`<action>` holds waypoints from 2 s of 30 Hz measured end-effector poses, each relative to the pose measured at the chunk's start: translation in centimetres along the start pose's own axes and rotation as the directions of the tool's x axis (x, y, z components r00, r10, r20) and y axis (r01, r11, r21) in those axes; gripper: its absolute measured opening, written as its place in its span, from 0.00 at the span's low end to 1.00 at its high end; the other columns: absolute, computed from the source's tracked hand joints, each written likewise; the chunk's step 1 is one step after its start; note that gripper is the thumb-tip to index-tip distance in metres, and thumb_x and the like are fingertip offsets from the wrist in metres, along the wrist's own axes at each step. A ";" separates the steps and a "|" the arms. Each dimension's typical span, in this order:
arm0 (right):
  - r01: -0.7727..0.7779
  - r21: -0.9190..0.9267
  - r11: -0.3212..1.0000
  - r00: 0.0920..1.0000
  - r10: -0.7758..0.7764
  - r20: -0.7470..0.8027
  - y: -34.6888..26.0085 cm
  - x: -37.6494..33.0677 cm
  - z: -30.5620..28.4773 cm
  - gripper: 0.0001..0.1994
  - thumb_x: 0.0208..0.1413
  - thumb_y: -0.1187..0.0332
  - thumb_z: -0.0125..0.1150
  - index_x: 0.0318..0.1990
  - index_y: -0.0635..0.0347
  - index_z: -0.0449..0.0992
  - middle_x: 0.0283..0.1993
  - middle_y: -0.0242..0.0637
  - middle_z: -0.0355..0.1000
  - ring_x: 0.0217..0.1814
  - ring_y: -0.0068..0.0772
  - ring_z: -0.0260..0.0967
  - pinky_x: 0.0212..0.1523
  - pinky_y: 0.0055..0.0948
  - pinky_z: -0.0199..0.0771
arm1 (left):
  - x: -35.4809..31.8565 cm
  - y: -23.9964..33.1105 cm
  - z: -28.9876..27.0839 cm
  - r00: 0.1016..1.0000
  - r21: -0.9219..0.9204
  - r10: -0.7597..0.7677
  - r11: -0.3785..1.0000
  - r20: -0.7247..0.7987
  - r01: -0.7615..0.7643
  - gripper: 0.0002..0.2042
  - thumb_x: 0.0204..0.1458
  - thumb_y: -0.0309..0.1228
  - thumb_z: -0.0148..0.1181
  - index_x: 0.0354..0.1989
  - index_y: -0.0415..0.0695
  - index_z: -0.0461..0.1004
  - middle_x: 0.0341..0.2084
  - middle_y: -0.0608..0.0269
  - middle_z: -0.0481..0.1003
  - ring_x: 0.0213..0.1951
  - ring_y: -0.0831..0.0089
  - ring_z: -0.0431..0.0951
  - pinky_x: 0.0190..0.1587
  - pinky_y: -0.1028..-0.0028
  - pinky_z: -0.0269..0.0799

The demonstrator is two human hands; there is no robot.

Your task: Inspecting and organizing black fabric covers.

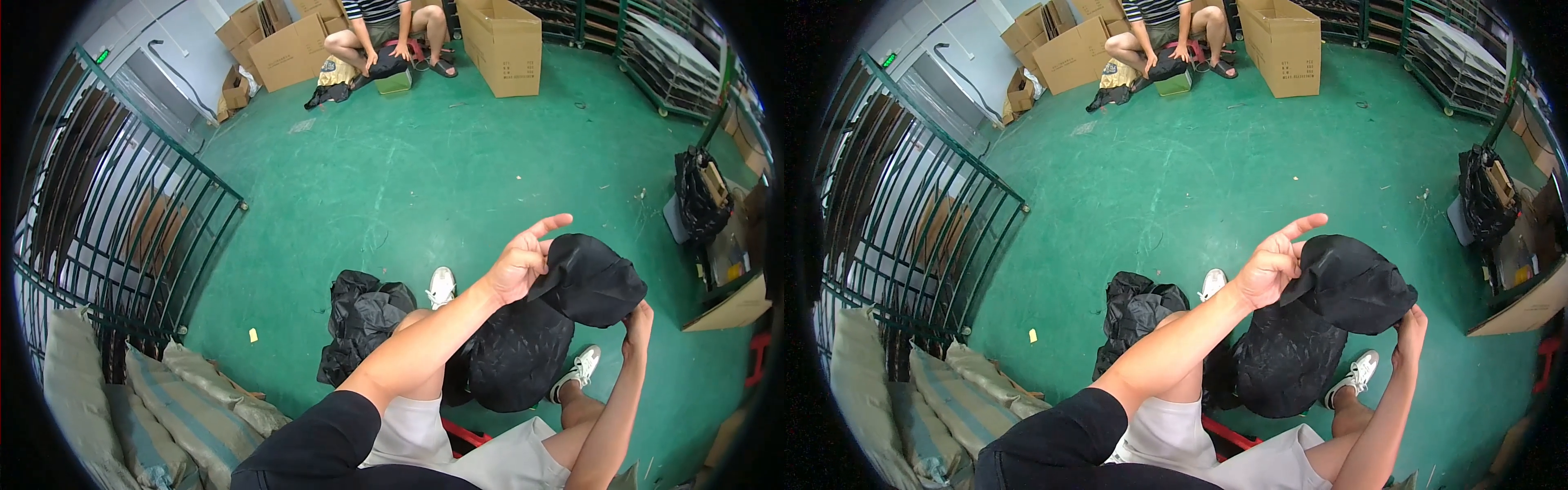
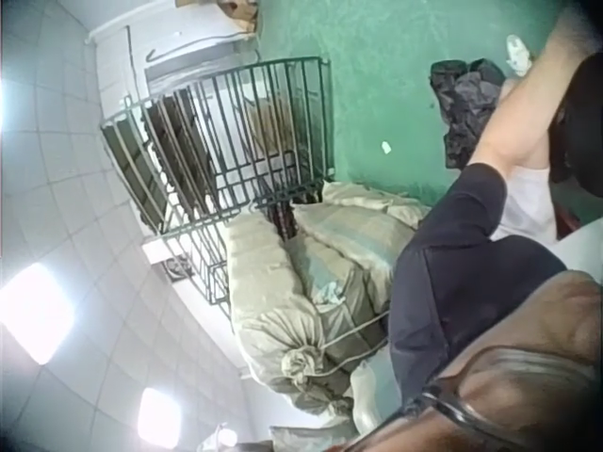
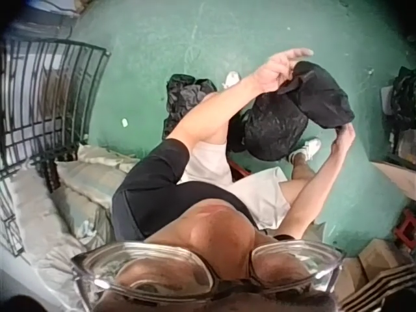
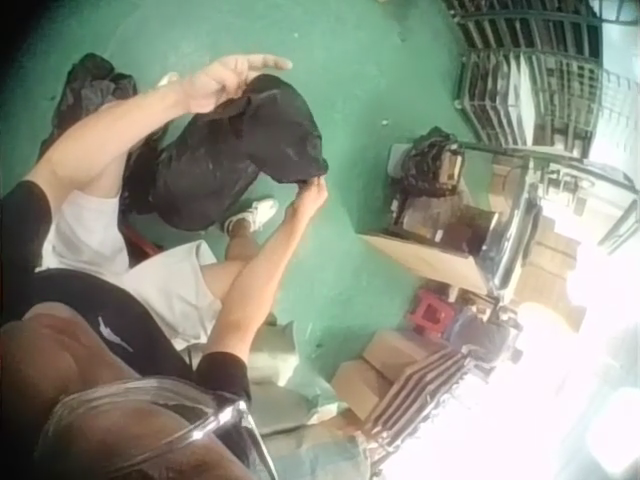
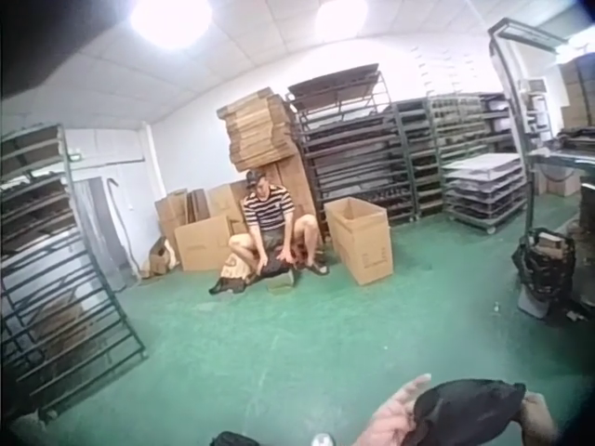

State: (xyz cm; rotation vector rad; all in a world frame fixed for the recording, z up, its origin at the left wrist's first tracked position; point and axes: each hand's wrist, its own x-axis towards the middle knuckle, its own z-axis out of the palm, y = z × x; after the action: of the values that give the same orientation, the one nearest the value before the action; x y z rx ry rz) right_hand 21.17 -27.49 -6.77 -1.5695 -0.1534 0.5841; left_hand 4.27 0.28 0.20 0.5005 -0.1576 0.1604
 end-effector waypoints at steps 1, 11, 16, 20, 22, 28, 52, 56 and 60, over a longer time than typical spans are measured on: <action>0.017 0.003 1.000 1.000 -0.017 0.008 0.2 0.2 -0.4 0.11 0.64 0.70 0.47 0.46 0.63 0.75 0.40 0.29 0.77 0.38 0.19 0.73 0.42 0.24 0.72 | 0.0 0.1 -0.4 0.999 0.057 0.035 0.998 0.003 -0.035 0.41 0.34 0.09 0.43 0.66 0.38 0.55 0.46 0.50 0.77 0.46 0.68 0.80 0.48 0.75 0.74; -0.162 0.680 0.715 0.944 -0.088 0.318 -3.4 -3.1 -0.2 0.24 0.68 0.55 0.41 0.58 0.67 0.68 0.59 0.47 0.71 0.60 0.42 0.69 0.64 0.42 0.65 | 0.2 2.0 -2.2 0.960 0.084 0.129 0.990 -0.247 -0.112 0.41 0.36 0.13 0.49 0.67 0.42 0.55 0.43 0.54 0.76 0.43 0.67 0.77 0.52 0.71 0.71; -0.009 0.765 0.644 0.865 -0.379 0.329 -0.2 -3.7 -4.2 0.29 0.68 0.50 0.39 0.61 0.69 0.66 0.62 0.52 0.67 0.64 0.52 0.65 0.68 0.48 0.59 | 0.0 3.3 -3.6 0.995 0.115 -0.089 0.989 -0.034 0.093 0.43 0.33 0.13 0.47 0.69 0.39 0.51 0.41 0.53 0.77 0.43 0.67 0.78 0.51 0.71 0.72; -0.068 0.782 0.619 0.763 -0.473 0.440 -0.7 -4.6 -3.8 0.30 0.68 0.50 0.39 0.61 0.70 0.66 0.63 0.52 0.66 0.63 0.52 0.66 0.67 0.48 0.62 | -0.6 2.7 -2.4 0.978 -0.008 -0.179 0.983 0.104 0.181 0.46 0.34 0.13 0.48 0.71 0.39 0.46 0.44 0.51 0.76 0.47 0.63 0.78 0.54 0.68 0.71; -0.005 0.823 0.568 0.793 -0.500 0.350 -1.1 -4.6 -3.8 0.27 0.68 0.51 0.40 0.60 0.66 0.67 0.64 0.49 0.66 0.65 0.50 0.63 0.69 0.47 0.58 | -0.8 2.0 -1.2 0.967 -0.054 -0.208 0.974 0.146 0.218 0.45 0.40 0.15 0.56 0.72 0.42 0.45 0.50 0.51 0.74 0.53 0.62 0.75 0.58 0.63 0.69; 0.267 0.764 0.587 0.937 -0.344 -0.063 -1.9 -3.9 -2.7 0.26 0.69 0.51 0.41 0.61 0.66 0.67 0.61 0.45 0.68 0.62 0.41 0.66 0.68 0.42 0.60 | -0.5 -1.4 -1.0 0.643 0.082 -0.730 0.644 -0.233 0.761 0.35 0.54 0.30 0.62 0.69 0.43 0.53 0.57 0.54 0.68 0.58 0.60 0.69 0.61 0.59 0.66; -0.367 0.727 0.581 0.890 -0.009 0.457 -3.9 -4.8 4.1 0.30 0.66 0.44 0.41 0.59 0.61 0.68 0.65 0.45 0.65 0.64 0.48 0.64 0.56 0.58 0.69 | 0.6 -3.3 -2.8 0.901 -0.101 -0.186 0.982 -0.391 0.159 0.24 0.37 0.27 0.46 0.46 0.29 0.72 0.44 0.45 0.77 0.45 0.52 0.78 0.54 0.59 0.73; -0.293 0.659 0.693 0.919 0.012 0.395 -3.4 -3.7 4.5 0.23 0.65 0.51 0.49 0.55 0.61 0.71 0.57 0.44 0.72 0.55 0.42 0.72 0.52 0.49 0.74 | 0.8 -2.7 -2.7 0.923 -0.091 -0.146 0.988 -0.355 0.122 0.27 0.36 0.27 0.45 0.48 0.29 0.71 0.47 0.45 0.76 0.48 0.50 0.77 0.55 0.57 0.72; -0.084 0.647 0.758 0.992 0.005 0.123 -3.4 -2.5 3.0 0.10 0.64 0.66 0.55 0.46 0.63 0.73 0.44 0.39 0.78 0.42 0.32 0.77 0.46 0.33 0.78 | 0.5 -0.1 -4.7 0.931 -0.111 -0.164 0.985 -0.326 0.134 0.26 0.42 0.28 0.44 0.51 0.28 0.69 0.48 0.43 0.75 0.49 0.49 0.76 0.57 0.55 0.71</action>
State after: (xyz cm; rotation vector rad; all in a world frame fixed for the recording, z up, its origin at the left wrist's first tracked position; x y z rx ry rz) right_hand 18.51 -25.59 -2.77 -0.8541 0.0102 0.6754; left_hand 5.28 2.56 -3.87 0.3897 0.2062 0.0871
